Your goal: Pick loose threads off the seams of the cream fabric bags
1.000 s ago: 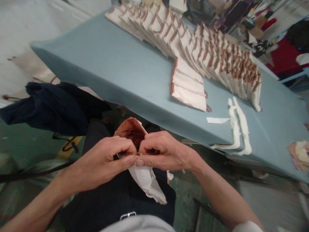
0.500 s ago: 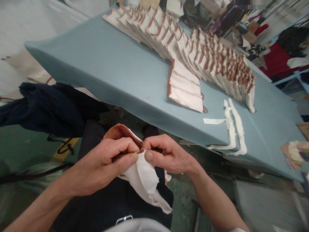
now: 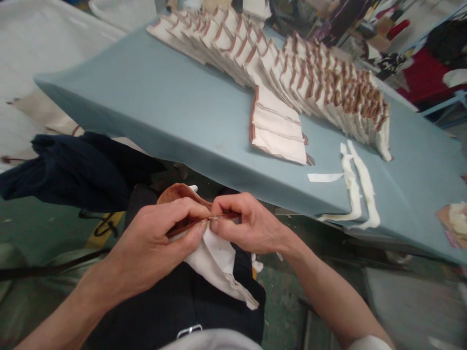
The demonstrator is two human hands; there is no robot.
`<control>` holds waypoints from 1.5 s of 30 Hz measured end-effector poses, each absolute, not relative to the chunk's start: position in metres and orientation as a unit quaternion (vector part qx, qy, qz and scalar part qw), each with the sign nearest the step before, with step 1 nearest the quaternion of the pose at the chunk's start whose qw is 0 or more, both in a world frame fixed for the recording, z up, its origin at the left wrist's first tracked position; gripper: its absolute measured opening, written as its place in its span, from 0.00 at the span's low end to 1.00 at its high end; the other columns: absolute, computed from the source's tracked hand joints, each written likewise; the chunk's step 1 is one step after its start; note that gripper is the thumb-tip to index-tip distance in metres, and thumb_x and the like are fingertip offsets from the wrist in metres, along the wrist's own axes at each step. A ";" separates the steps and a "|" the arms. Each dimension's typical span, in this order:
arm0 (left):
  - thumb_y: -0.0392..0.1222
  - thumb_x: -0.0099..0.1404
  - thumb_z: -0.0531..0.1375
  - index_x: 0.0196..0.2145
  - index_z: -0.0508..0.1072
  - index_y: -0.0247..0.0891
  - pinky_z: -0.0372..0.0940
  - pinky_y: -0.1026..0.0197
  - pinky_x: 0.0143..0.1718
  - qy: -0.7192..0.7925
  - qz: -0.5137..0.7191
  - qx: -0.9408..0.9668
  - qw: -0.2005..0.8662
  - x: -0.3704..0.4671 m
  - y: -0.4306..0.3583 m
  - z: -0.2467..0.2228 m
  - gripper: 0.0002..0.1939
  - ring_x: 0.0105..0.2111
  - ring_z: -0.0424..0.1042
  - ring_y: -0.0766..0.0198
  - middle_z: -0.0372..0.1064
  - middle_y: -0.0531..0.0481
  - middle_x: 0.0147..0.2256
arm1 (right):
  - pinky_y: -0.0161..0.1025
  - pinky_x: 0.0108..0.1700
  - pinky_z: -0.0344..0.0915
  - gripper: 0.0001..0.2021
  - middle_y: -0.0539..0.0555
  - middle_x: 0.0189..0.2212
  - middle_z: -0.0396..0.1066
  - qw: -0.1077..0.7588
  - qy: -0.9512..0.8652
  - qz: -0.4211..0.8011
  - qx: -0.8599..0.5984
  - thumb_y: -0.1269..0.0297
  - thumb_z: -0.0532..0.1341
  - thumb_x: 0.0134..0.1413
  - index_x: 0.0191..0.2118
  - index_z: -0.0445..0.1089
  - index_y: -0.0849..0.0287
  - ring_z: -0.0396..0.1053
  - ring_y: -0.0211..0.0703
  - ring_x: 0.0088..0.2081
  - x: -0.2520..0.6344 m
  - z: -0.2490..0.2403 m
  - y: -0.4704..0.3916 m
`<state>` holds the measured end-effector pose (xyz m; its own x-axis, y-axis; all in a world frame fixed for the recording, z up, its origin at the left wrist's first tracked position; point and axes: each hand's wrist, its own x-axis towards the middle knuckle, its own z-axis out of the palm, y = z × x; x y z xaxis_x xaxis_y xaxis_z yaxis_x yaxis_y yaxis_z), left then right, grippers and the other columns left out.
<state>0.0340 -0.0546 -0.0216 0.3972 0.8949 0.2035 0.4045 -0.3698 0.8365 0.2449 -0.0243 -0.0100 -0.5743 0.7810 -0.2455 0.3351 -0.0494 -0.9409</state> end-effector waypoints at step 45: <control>0.41 0.80 0.52 0.38 0.74 0.40 0.64 0.63 0.35 0.358 0.254 0.812 0.384 0.017 -0.053 -0.031 0.14 0.32 0.76 0.63 0.77 0.54 0.32 | 0.32 0.27 0.52 0.06 0.44 0.22 0.59 0.292 -0.691 0.527 -0.399 0.66 0.60 0.55 0.28 0.66 0.57 0.52 0.32 0.24 0.242 -0.021 -0.046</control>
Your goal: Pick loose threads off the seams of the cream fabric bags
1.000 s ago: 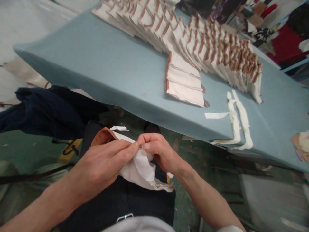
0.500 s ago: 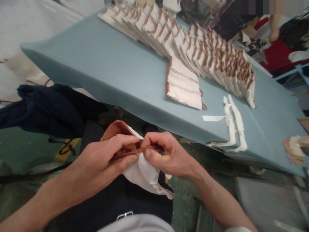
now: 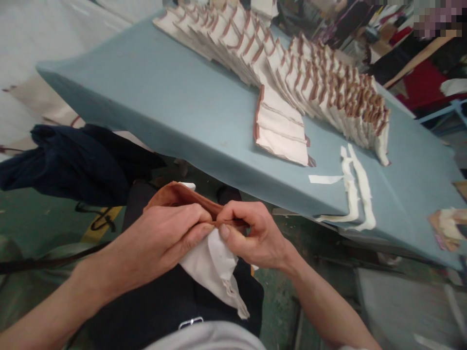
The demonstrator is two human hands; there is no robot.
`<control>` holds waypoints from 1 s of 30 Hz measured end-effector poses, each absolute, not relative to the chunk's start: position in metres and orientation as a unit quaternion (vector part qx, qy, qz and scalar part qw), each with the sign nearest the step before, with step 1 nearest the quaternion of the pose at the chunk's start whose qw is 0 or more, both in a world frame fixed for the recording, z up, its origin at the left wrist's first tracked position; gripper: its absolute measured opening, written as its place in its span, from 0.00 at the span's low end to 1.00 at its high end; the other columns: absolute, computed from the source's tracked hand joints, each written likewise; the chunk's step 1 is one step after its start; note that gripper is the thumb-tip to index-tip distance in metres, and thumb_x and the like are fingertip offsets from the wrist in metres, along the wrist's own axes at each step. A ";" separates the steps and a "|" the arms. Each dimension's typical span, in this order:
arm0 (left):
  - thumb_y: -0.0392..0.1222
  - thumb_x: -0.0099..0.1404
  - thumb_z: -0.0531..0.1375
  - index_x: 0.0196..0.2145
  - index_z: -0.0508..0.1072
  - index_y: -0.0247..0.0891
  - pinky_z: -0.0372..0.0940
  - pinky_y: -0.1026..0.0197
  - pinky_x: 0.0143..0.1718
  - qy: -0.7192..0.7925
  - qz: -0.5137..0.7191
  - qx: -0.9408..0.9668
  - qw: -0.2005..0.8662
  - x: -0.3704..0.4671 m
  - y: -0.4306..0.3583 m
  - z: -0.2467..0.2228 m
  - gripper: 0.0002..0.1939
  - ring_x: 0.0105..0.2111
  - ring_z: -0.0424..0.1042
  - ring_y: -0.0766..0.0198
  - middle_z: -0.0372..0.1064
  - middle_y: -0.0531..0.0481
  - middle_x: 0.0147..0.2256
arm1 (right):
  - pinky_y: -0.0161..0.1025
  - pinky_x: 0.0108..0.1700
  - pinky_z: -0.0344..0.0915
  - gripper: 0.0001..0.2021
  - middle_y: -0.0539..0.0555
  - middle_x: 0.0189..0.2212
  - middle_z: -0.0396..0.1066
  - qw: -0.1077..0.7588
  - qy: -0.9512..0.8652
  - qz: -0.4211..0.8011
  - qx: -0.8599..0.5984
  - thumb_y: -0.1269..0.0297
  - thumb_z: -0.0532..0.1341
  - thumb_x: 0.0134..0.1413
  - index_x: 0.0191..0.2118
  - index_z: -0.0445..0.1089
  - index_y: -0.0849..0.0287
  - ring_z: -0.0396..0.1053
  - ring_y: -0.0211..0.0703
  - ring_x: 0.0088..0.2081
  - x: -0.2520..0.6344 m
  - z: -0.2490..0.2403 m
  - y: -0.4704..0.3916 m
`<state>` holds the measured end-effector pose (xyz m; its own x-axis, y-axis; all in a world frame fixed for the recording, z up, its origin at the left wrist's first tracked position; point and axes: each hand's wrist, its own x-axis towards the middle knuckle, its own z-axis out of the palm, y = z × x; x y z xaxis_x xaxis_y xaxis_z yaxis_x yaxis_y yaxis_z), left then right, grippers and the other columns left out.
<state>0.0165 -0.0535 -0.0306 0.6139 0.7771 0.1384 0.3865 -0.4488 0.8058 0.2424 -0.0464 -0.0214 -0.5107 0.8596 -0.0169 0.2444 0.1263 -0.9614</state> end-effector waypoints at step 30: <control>0.47 0.79 0.53 0.25 0.64 0.40 0.52 0.64 0.24 0.347 0.217 0.745 0.527 0.017 -0.040 -0.010 0.22 0.23 0.54 0.68 0.57 0.58 0.24 | 0.34 0.33 0.57 0.10 0.46 0.24 0.67 0.293 -0.828 0.386 -0.283 0.70 0.63 0.65 0.30 0.68 0.57 0.63 0.34 0.28 0.247 -0.010 -0.035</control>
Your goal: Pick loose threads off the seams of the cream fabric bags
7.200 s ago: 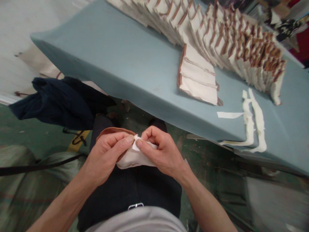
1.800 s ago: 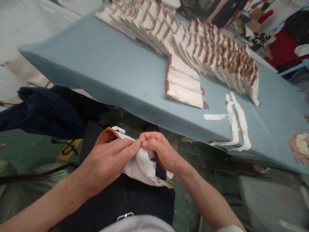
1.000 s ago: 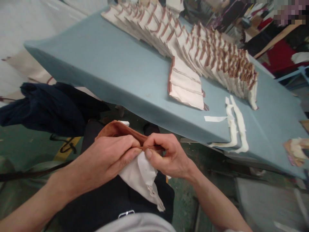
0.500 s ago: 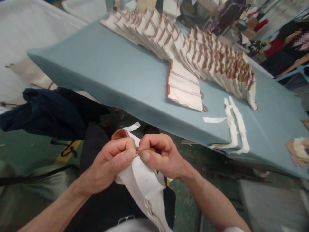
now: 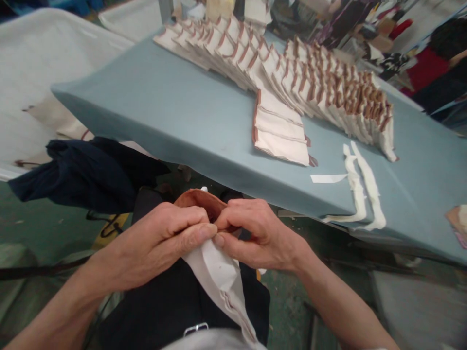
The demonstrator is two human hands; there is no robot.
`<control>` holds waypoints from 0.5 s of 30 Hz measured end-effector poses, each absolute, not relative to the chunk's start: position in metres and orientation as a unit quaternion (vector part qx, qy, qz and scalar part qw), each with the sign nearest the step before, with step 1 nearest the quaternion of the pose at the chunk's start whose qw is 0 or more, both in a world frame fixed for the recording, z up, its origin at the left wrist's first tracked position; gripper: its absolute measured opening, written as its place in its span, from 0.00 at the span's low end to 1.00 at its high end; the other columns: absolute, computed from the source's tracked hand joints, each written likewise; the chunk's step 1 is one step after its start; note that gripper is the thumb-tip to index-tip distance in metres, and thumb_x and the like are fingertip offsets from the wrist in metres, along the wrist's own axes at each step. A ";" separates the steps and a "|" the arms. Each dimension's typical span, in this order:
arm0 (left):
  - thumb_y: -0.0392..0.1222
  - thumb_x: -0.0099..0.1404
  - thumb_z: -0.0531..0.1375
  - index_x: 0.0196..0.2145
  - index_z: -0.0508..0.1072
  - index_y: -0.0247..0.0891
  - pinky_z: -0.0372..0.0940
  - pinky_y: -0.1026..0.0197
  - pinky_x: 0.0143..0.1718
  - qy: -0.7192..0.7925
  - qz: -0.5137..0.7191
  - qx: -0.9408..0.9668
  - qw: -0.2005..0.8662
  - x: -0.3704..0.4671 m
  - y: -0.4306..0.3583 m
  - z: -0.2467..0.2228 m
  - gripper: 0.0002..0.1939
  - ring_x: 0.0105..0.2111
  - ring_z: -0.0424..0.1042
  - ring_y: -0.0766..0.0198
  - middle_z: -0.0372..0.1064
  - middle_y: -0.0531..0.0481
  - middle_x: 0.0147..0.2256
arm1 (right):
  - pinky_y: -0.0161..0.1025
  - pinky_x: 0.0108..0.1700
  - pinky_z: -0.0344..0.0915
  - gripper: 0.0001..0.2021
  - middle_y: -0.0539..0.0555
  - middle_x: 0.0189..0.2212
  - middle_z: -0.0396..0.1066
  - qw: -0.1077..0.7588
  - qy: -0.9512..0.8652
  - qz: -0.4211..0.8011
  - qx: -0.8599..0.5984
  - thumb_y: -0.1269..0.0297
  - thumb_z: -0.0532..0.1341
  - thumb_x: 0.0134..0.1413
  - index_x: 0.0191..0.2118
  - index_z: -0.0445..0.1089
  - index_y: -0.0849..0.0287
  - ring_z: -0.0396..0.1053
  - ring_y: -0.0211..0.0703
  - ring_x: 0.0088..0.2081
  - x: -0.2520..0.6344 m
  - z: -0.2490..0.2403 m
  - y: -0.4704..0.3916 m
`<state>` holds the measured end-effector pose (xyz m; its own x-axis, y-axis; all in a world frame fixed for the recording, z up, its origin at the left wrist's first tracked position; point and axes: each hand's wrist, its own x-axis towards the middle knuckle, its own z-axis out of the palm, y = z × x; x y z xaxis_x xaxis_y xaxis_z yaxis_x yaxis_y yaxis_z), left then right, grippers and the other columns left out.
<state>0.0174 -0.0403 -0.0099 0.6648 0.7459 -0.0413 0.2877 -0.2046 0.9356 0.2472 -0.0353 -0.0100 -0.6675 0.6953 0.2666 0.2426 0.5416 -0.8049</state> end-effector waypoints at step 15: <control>0.50 0.74 0.57 0.23 0.60 0.40 0.43 0.66 0.18 0.388 0.274 0.603 0.641 0.024 -0.052 -0.034 0.23 0.20 0.46 0.71 0.48 0.60 0.21 | 0.32 0.31 0.54 0.15 0.43 0.23 0.59 0.245 -0.749 0.548 -0.280 0.62 0.57 0.73 0.31 0.66 0.59 0.55 0.31 0.25 0.248 -0.018 -0.029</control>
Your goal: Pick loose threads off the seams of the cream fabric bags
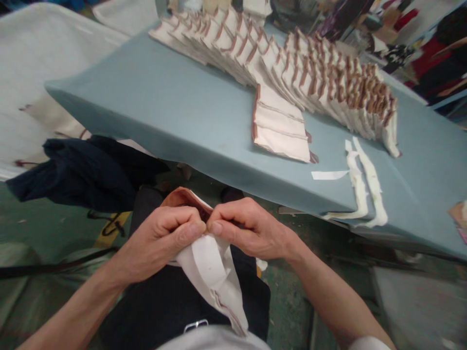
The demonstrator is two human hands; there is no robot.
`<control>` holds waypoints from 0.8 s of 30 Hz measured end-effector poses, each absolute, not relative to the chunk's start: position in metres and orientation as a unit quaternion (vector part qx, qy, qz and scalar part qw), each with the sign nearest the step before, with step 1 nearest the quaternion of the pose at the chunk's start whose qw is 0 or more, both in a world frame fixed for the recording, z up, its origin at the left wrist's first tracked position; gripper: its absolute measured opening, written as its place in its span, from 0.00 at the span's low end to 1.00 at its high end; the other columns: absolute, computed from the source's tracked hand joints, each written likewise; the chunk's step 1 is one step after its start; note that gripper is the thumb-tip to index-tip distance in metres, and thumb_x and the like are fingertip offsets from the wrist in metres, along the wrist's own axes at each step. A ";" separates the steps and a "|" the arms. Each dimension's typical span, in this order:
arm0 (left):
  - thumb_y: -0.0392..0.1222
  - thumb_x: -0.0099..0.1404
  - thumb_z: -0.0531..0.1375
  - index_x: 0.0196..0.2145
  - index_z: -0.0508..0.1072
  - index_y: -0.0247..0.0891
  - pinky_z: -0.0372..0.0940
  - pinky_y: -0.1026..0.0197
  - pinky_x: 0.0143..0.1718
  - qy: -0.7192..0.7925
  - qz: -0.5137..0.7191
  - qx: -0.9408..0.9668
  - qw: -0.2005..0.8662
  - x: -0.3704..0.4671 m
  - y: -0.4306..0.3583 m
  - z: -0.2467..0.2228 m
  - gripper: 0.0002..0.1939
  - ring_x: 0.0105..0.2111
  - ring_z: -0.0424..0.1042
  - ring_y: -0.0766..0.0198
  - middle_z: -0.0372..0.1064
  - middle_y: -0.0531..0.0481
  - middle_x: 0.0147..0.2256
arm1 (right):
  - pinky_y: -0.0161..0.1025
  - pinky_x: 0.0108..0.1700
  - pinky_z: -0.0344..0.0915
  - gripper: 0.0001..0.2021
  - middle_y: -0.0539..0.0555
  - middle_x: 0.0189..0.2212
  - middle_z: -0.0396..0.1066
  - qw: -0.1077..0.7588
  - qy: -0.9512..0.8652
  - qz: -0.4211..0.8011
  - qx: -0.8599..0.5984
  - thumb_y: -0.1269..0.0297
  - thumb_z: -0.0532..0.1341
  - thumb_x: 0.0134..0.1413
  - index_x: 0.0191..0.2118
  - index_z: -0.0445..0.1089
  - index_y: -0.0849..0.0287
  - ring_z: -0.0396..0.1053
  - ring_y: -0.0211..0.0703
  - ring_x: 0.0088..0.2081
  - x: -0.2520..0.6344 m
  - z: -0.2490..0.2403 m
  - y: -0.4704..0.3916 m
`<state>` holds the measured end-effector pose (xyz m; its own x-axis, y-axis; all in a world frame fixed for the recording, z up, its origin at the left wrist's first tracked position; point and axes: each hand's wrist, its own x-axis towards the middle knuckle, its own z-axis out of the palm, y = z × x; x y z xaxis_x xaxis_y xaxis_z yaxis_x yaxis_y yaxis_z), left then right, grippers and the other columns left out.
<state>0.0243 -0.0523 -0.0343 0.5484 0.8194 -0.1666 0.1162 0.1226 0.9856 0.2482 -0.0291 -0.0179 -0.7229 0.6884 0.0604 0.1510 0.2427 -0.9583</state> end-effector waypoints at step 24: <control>0.64 0.74 0.59 0.26 0.65 0.40 0.51 0.64 0.20 0.346 0.353 0.574 0.653 0.025 -0.064 -0.042 0.27 0.21 0.53 0.68 0.57 0.58 0.23 | 0.37 0.31 0.57 0.24 0.46 0.22 0.62 0.316 -0.717 0.527 -0.330 0.45 0.59 0.73 0.27 0.65 0.55 0.61 0.36 0.26 0.236 -0.040 -0.040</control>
<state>0.0251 -0.0641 -0.0418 0.5113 0.8582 -0.0456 -0.0647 0.0913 0.9937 0.2360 -0.0405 -0.0403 -0.5826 0.8061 0.1040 0.1408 0.2261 -0.9639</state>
